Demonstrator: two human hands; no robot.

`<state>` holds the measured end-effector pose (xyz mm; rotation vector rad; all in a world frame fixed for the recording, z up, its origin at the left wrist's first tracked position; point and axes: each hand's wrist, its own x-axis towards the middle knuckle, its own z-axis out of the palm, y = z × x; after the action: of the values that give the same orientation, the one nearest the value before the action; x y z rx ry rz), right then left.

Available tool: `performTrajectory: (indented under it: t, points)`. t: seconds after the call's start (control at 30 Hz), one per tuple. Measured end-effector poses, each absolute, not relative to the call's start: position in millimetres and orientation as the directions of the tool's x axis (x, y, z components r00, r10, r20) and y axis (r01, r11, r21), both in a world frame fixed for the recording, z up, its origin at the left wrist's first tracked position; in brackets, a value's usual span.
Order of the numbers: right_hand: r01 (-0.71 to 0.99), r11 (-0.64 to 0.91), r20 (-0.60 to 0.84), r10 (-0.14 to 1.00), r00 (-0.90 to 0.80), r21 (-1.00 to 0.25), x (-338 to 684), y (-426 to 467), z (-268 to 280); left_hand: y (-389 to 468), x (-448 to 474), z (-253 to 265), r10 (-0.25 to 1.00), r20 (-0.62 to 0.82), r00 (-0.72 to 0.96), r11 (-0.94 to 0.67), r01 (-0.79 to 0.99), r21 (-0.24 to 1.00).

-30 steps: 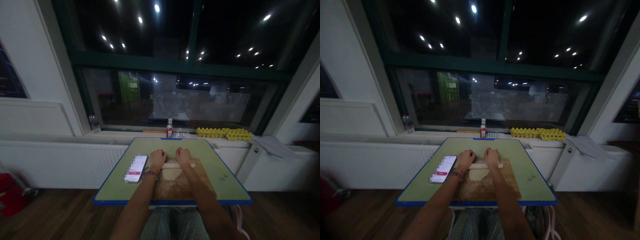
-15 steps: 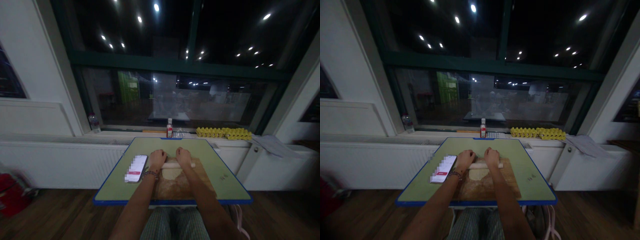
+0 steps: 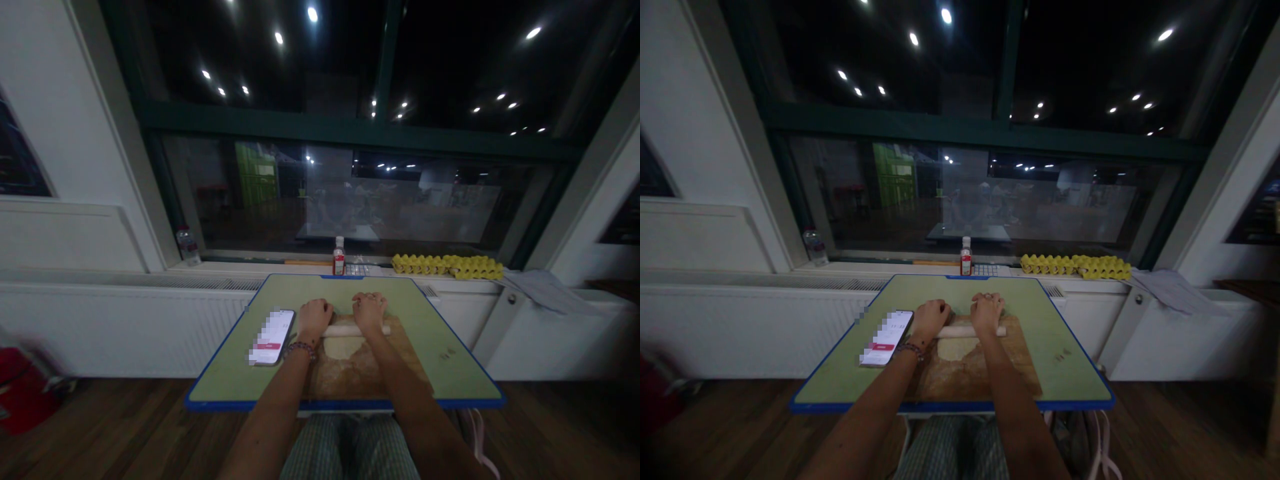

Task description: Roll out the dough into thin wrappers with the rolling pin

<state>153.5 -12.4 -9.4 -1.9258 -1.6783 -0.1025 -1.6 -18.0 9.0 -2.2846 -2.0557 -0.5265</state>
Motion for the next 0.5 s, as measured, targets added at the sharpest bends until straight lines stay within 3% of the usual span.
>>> performTrajectory:
  t: [0.5]
  points:
    - [0.922,-0.049,0.413,0.884,0.220,-0.385,153.9,-11.6,-8.6,-14.0,-2.1,3.1,0.958,0.278,0.062,-0.125,0.969,0.215]
